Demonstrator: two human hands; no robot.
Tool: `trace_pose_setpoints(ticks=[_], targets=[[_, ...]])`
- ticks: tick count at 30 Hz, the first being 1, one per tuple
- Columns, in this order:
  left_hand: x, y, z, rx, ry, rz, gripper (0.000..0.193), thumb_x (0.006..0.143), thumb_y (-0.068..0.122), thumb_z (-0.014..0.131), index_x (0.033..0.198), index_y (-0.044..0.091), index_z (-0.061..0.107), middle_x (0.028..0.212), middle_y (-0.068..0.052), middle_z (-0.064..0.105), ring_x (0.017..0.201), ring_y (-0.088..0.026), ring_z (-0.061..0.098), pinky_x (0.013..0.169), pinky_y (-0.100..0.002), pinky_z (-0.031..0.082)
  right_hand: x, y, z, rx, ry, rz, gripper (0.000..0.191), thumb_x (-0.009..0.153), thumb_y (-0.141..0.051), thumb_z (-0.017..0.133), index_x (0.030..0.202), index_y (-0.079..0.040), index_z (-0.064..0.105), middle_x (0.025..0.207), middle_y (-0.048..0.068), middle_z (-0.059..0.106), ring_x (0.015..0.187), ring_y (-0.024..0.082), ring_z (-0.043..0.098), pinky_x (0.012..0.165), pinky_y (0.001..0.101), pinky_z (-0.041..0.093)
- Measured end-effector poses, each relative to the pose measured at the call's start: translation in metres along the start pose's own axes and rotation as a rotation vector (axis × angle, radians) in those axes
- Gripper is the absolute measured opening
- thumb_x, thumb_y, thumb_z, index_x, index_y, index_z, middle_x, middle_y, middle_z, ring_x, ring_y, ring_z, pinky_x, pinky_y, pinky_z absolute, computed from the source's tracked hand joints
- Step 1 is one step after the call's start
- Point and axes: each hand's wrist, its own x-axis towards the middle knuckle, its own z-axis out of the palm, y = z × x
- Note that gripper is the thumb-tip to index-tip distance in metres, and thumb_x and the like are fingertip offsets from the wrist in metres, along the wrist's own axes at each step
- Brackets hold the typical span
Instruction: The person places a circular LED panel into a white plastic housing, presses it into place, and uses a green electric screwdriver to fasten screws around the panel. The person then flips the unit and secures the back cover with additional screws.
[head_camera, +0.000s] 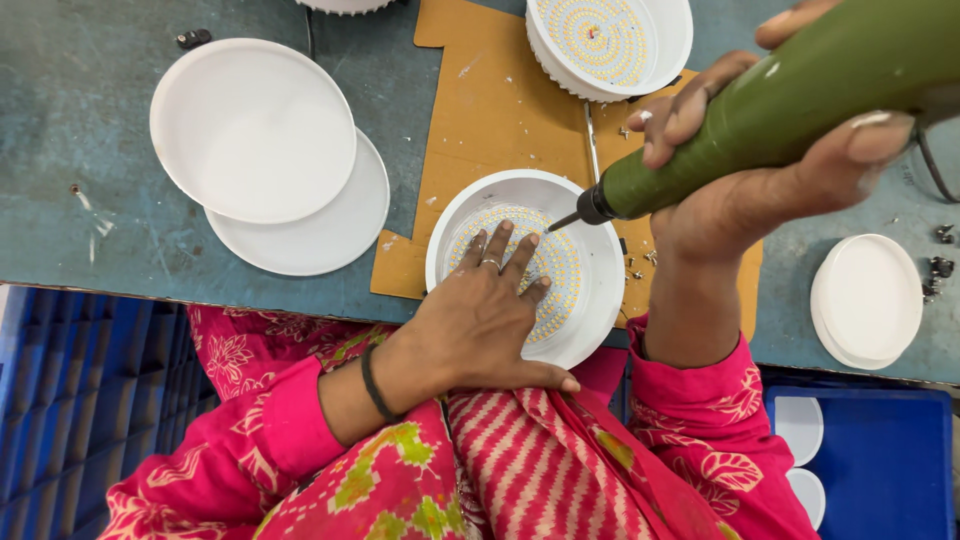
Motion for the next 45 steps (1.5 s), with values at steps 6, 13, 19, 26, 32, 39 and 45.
trace_pose_setpoints(ticks=[6,13,19,26,32,39,45], targets=[[0.001,0.002,0.001,0.034,-0.047,-0.011,0.122,0.065,0.096,0.053,0.134,-0.005,0.058,0.152,-0.041,0.029,0.141,-0.063,0.023,0.114,-0.065,0.019,-0.003,-0.004,-0.004,-0.021,-0.020,0.003,0.083,0.100,-0.075,0.045,0.125,0.004,0.043,0.108,0.012,0.050,0.059,0.030,0.048,0.052,0.0415,0.042],[0.003,0.016,0.000,0.049,-0.054,-0.116,0.140,0.054,0.100,0.056,0.143,-0.007,0.049,0.156,-0.042,0.024,0.147,-0.062,0.015,0.114,-0.067,0.012,0.004,0.001,0.001,0.010,-0.059,0.058,0.082,0.099,-0.075,0.046,0.126,0.002,0.047,0.073,0.017,0.048,0.054,0.028,0.050,0.050,0.0383,0.041],[0.010,0.036,-0.002,0.075,-0.185,-0.230,0.147,0.053,0.101,0.061,0.140,-0.016,0.042,0.152,-0.048,0.017,0.142,-0.066,0.009,0.108,-0.074,0.018,0.000,-0.004,0.000,0.008,-0.026,0.046,0.083,0.098,-0.076,0.049,0.125,0.002,0.046,0.075,0.017,0.049,0.055,0.029,0.049,0.049,0.0402,0.043],[0.017,0.044,-0.001,0.048,-0.202,-0.292,0.141,0.052,0.098,0.064,0.135,-0.015,0.049,0.152,-0.047,0.024,0.141,-0.071,0.014,0.101,-0.077,0.022,0.001,0.006,0.001,0.110,-0.060,0.053,0.084,0.096,-0.077,0.050,0.128,0.000,0.043,0.077,0.011,0.047,0.056,0.027,0.049,0.049,0.0396,0.041],[0.024,0.048,0.003,0.103,-0.259,-0.191,0.120,0.063,0.099,0.052,0.115,-0.007,0.071,0.149,-0.039,0.040,0.139,-0.071,0.018,0.110,-0.081,0.013,0.001,0.009,-0.002,0.143,-0.064,0.061,0.085,0.095,-0.079,0.051,0.126,0.000,0.043,0.076,0.013,0.048,0.055,0.027,0.049,0.048,0.0386,0.042],[0.033,0.053,0.001,0.083,-0.304,-0.253,0.117,0.062,0.099,0.052,0.117,-0.002,0.073,0.147,-0.041,0.040,0.137,-0.077,0.016,0.107,-0.085,0.011,0.000,0.013,0.004,0.173,-0.089,0.078,0.087,0.095,-0.082,0.052,0.125,-0.001,0.044,0.074,0.015,0.050,0.052,0.026,0.049,0.047,0.0375,0.043],[0.044,0.057,-0.001,0.055,-0.334,-0.304,0.114,0.060,0.100,0.052,0.113,0.002,0.076,0.134,-0.045,0.050,0.133,-0.078,0.024,0.106,-0.086,0.014,0.000,0.013,0.009,0.188,-0.095,0.070,0.087,0.094,-0.081,0.053,0.125,0.000,0.044,0.070,0.016,0.051,0.047,0.025,0.048,0.046,0.0359,0.043]])
